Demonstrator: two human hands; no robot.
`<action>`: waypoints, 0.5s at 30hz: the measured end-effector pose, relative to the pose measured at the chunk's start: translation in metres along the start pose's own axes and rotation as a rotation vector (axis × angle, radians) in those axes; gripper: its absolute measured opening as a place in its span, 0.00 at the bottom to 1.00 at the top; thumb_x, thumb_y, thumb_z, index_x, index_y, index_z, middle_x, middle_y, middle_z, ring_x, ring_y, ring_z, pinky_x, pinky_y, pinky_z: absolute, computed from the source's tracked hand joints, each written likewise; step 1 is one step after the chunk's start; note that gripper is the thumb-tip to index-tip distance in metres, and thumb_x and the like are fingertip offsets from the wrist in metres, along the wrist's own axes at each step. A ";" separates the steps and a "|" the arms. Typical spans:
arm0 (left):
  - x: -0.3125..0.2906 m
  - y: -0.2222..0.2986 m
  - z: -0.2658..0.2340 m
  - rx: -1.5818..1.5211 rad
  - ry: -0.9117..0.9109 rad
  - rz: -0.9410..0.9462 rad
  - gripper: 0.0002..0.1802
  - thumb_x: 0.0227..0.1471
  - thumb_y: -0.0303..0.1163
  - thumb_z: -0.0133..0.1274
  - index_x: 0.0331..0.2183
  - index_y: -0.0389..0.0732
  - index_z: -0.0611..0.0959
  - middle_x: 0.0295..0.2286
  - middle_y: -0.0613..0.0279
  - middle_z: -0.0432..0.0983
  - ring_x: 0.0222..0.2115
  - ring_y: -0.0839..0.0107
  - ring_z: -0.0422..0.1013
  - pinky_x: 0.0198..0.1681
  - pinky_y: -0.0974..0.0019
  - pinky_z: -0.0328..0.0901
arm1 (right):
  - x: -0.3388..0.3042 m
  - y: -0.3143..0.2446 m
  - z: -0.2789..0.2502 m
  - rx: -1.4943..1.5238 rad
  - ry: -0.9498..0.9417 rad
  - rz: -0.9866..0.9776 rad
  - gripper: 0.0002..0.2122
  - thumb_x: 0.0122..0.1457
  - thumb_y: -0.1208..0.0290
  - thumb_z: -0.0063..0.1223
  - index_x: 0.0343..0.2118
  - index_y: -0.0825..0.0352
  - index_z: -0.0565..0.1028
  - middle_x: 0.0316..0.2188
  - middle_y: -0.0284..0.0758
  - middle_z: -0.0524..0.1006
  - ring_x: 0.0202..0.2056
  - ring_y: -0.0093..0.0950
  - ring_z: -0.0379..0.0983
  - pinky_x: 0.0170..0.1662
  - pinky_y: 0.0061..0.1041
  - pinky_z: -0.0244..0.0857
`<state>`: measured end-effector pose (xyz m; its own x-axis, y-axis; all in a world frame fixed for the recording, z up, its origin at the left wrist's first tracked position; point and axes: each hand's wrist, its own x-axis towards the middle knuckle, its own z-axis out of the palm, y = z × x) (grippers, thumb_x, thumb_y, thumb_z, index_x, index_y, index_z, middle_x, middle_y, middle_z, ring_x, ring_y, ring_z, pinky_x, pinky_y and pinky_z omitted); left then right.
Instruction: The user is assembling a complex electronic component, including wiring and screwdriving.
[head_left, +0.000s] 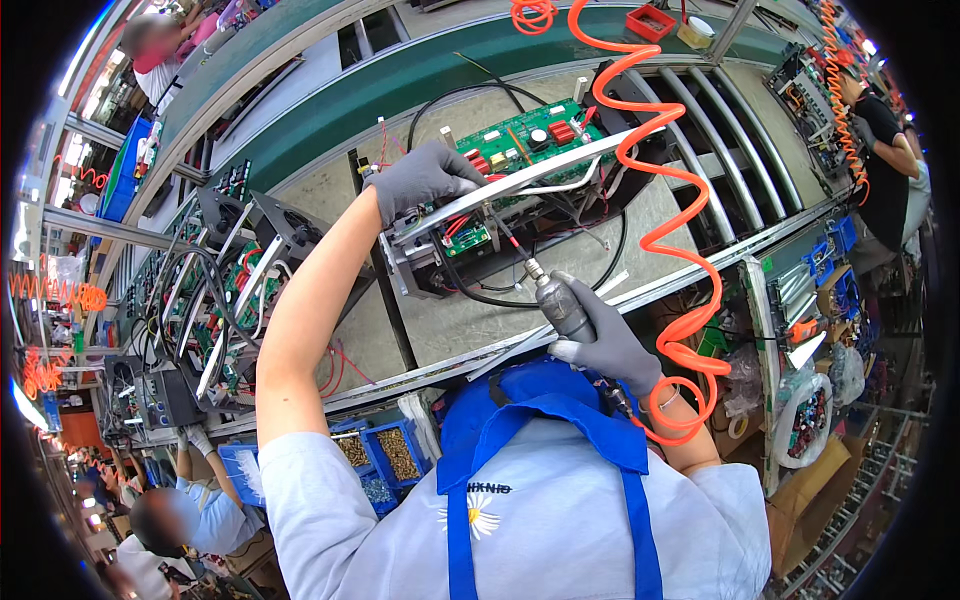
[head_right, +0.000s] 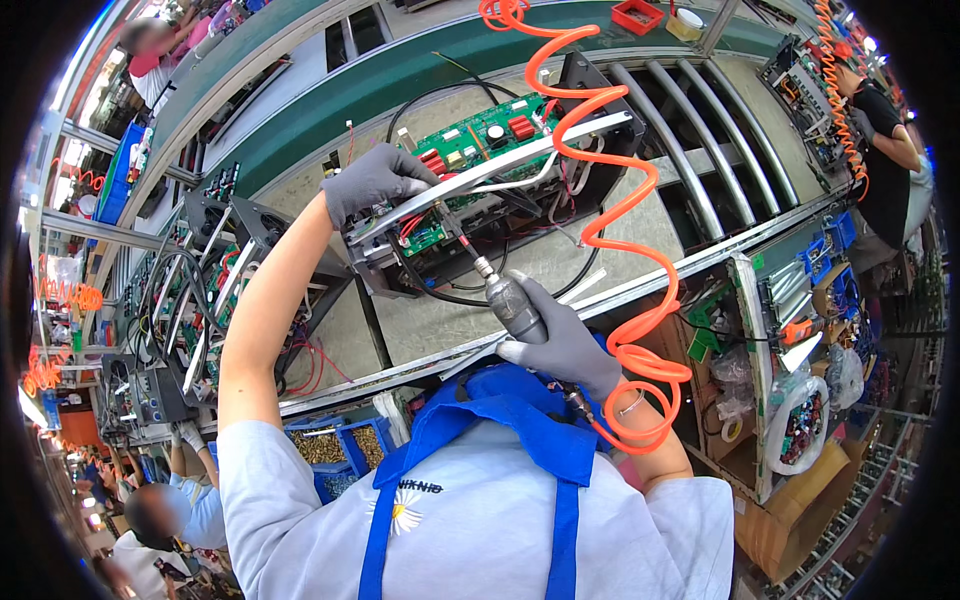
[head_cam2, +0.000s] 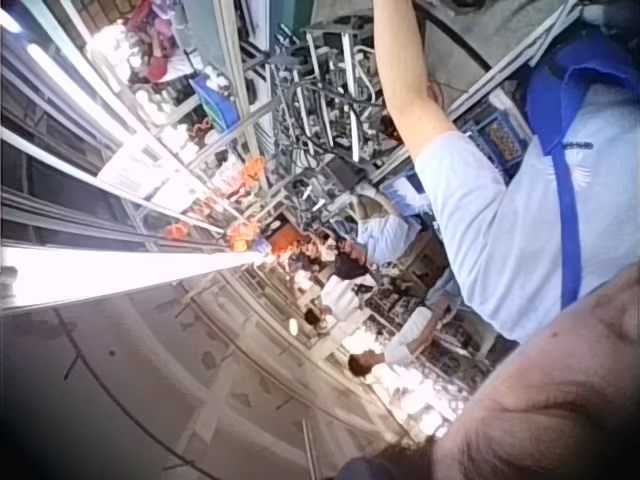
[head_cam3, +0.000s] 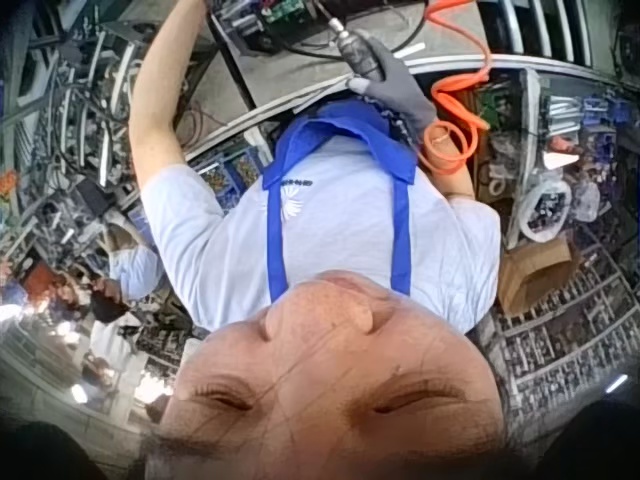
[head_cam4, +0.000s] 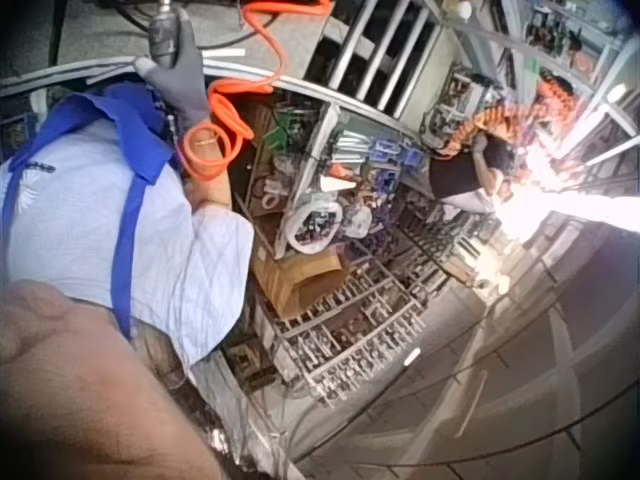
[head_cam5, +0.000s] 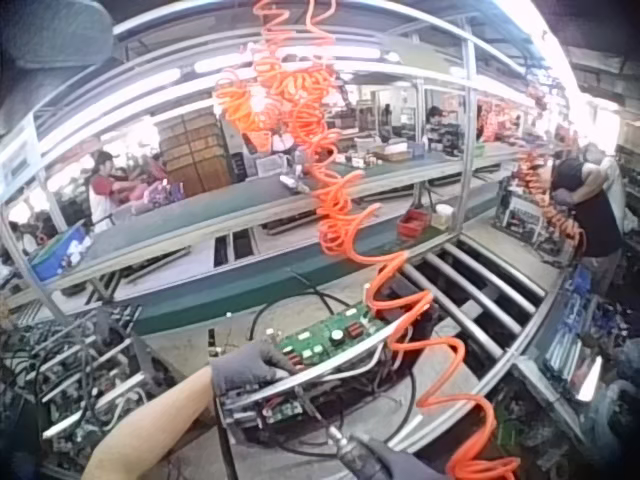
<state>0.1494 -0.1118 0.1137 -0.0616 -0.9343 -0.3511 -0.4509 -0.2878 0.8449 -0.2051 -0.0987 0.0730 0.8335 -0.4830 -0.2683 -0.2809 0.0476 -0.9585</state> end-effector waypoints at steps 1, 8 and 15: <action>0.000 -0.004 0.001 0.000 0.001 0.001 0.13 0.47 0.26 0.59 0.38 0.38 0.87 0.29 0.62 0.83 0.29 0.78 0.74 0.36 0.71 0.68 | 0.000 0.001 0.001 -0.001 0.000 -0.001 0.44 0.44 0.61 0.66 0.64 0.65 0.56 0.43 0.40 0.74 0.35 0.30 0.75 0.41 0.29 0.68; -0.006 -0.015 0.016 -0.009 0.158 0.125 0.15 0.48 0.27 0.59 0.40 0.37 0.85 0.31 0.62 0.82 0.32 0.78 0.73 0.38 0.72 0.67 | 0.001 0.013 0.007 -0.112 0.072 -0.039 0.44 0.42 0.58 0.66 0.63 0.66 0.57 0.40 0.43 0.77 0.38 0.34 0.75 0.45 0.30 0.66; -0.013 -0.020 0.018 -0.087 0.158 0.204 0.18 0.47 0.18 0.53 0.42 0.38 0.85 0.33 0.62 0.82 0.33 0.78 0.74 0.39 0.74 0.67 | -0.008 -0.007 0.021 0.702 -0.114 0.119 0.36 0.51 0.61 0.59 0.62 0.64 0.56 0.26 0.37 0.74 0.18 0.23 0.72 0.20 0.19 0.65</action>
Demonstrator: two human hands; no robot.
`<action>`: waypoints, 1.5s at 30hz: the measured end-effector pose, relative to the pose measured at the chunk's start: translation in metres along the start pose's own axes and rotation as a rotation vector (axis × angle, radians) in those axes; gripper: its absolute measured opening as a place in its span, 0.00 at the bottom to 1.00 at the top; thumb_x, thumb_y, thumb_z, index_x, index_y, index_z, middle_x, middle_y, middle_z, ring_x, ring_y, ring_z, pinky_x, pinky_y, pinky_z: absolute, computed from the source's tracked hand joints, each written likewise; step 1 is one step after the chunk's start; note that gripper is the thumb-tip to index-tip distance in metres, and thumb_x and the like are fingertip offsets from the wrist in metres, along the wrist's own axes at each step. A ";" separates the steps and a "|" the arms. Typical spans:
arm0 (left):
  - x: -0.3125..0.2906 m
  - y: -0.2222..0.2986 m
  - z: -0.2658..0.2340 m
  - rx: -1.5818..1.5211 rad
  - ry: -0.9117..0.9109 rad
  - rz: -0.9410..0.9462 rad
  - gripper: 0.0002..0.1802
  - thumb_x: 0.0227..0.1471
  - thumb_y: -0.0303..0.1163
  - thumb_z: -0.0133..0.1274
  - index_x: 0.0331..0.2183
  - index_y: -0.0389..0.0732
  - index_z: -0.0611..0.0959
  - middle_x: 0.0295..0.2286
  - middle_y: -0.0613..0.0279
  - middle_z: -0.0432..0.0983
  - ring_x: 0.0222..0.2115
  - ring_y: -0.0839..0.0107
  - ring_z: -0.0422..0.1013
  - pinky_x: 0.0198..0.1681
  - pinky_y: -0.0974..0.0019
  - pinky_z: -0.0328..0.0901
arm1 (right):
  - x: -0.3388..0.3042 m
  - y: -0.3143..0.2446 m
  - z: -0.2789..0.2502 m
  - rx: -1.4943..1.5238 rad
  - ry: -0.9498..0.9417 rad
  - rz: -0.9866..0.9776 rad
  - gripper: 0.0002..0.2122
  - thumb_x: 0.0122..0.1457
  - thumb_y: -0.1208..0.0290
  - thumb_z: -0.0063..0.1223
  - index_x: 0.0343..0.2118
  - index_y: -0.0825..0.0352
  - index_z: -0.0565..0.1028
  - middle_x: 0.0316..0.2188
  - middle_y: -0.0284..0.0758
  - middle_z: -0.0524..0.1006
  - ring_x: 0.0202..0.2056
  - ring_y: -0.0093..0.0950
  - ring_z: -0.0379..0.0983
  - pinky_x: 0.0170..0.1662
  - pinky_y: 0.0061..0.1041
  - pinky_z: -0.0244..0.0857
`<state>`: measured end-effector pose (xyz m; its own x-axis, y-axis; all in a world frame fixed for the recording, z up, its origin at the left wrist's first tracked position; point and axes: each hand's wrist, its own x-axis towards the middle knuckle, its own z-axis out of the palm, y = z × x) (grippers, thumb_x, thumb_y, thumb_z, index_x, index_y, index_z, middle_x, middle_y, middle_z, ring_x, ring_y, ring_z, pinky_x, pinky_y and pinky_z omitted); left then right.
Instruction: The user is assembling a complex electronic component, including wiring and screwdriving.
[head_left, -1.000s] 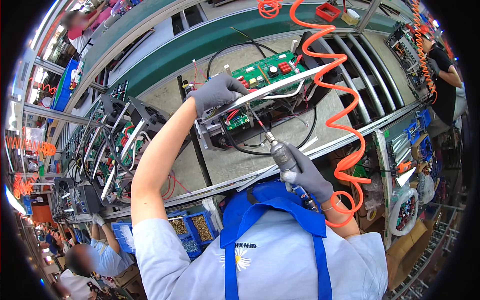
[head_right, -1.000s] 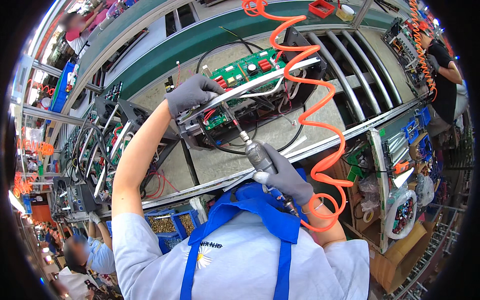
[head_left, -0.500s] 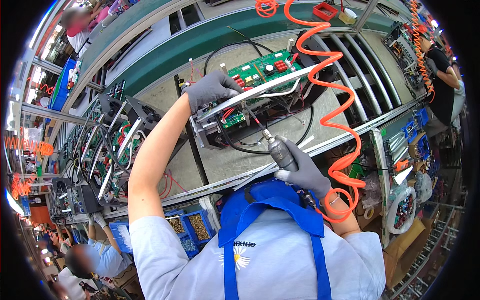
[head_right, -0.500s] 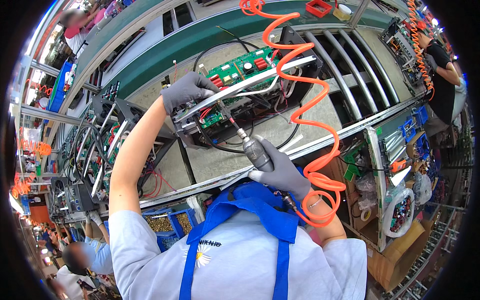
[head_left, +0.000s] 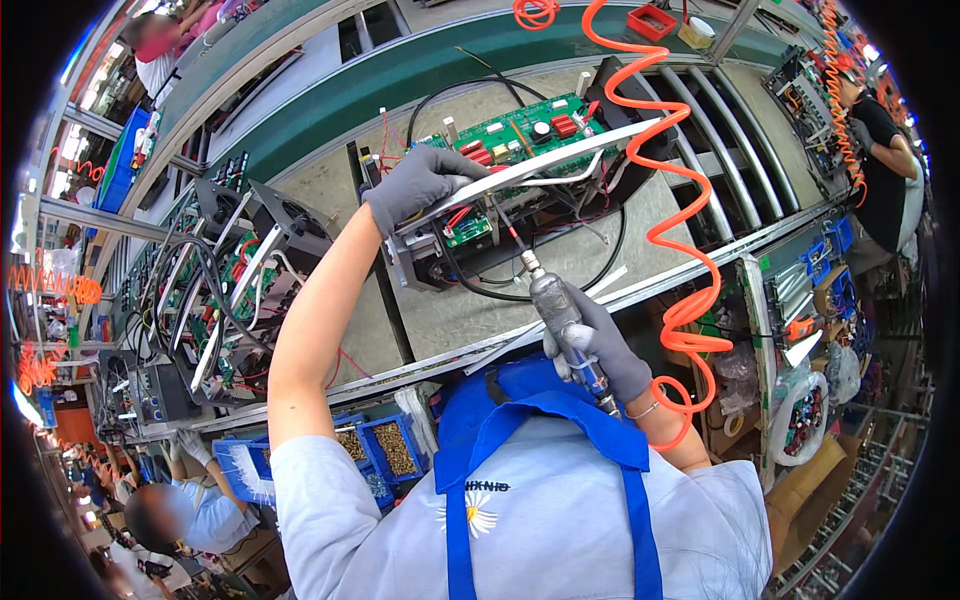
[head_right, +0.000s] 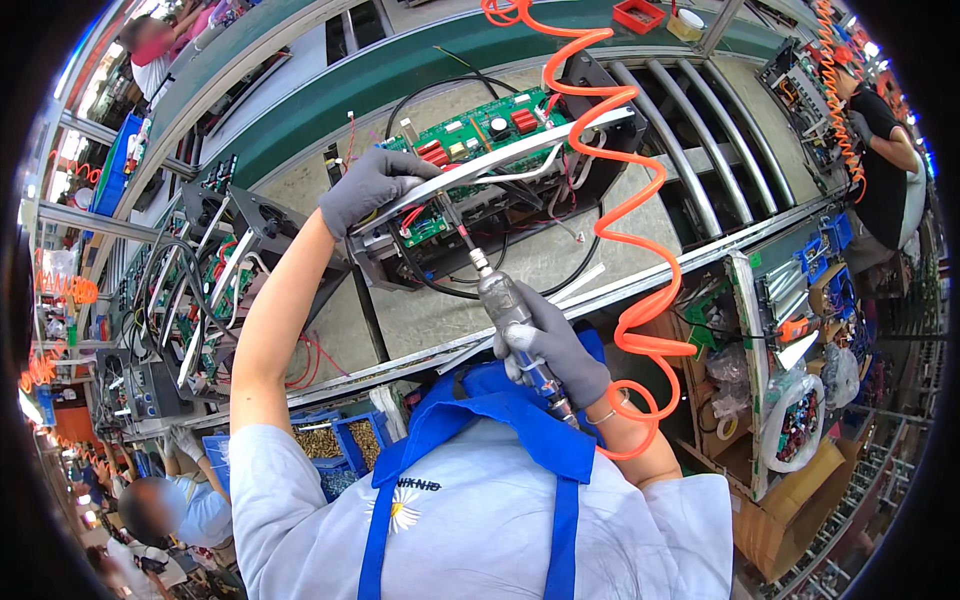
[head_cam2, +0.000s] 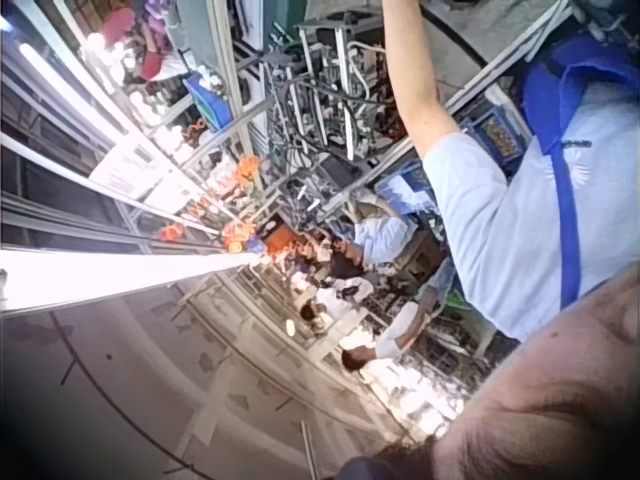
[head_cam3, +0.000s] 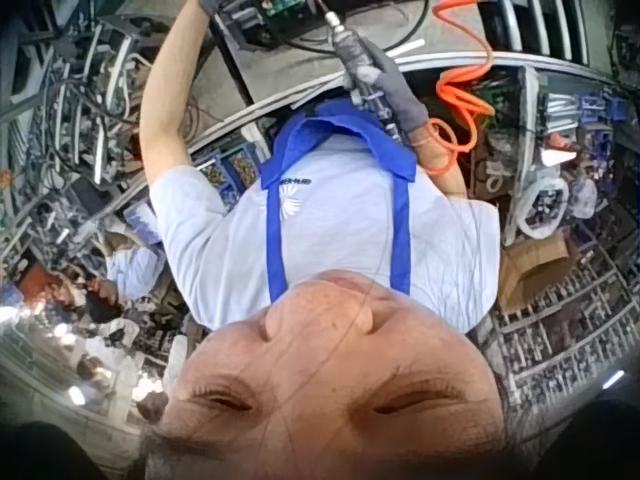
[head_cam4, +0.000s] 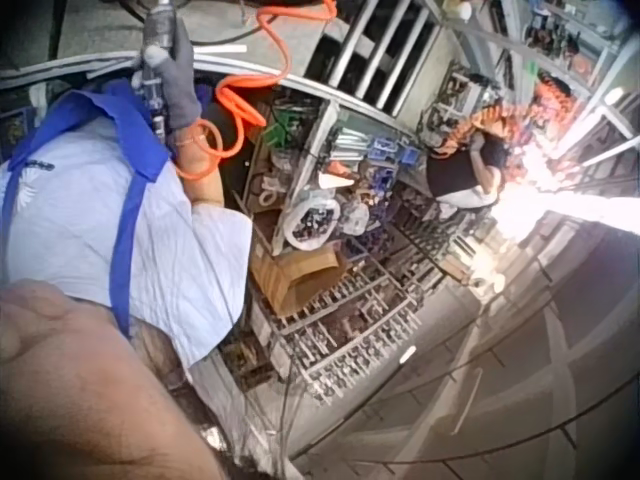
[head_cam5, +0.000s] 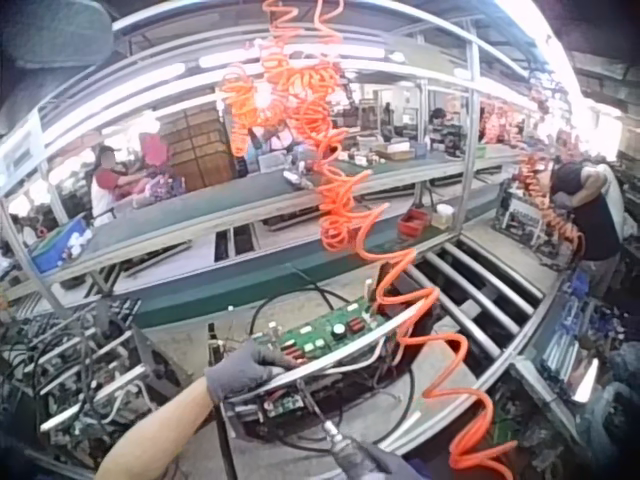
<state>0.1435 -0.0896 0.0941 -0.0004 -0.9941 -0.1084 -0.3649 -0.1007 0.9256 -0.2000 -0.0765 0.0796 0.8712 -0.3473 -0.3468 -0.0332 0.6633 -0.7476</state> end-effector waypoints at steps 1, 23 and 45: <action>-0.002 0.001 0.000 -0.044 0.005 0.000 0.19 0.46 0.17 0.52 0.42 0.38 0.85 0.33 0.62 0.82 0.34 0.78 0.74 0.39 0.74 0.67 | 0.001 0.003 0.003 0.001 0.003 -0.001 0.36 0.51 0.61 0.59 0.62 0.64 0.56 0.26 0.37 0.74 0.18 0.23 0.72 0.20 0.19 0.65; -0.003 -0.003 0.001 -0.043 0.010 -0.041 0.24 0.41 0.16 0.48 0.43 0.37 0.84 0.33 0.62 0.82 0.34 0.77 0.73 0.40 0.74 0.66 | 0.009 0.017 0.005 -0.180 0.043 -0.084 0.36 0.53 0.67 0.57 0.64 0.66 0.53 0.28 0.36 0.73 0.20 0.23 0.72 0.23 0.21 0.66; -0.041 -0.006 0.021 0.104 1.092 0.175 0.14 0.61 0.28 0.50 0.46 0.33 0.80 0.40 0.58 0.79 0.38 0.74 0.75 0.41 0.73 0.71 | -0.070 0.015 -0.406 1.051 0.647 -0.071 0.09 0.58 0.59 0.51 0.26 0.57 0.73 0.18 0.26 0.72 0.21 0.24 0.71 0.19 0.24 0.68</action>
<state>0.1262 -0.0475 0.0858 0.7421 -0.5002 0.4461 -0.5164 -0.0024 0.8563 -0.4603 -0.3117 -0.1368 0.4430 -0.4701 -0.7634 0.6743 0.7359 -0.0619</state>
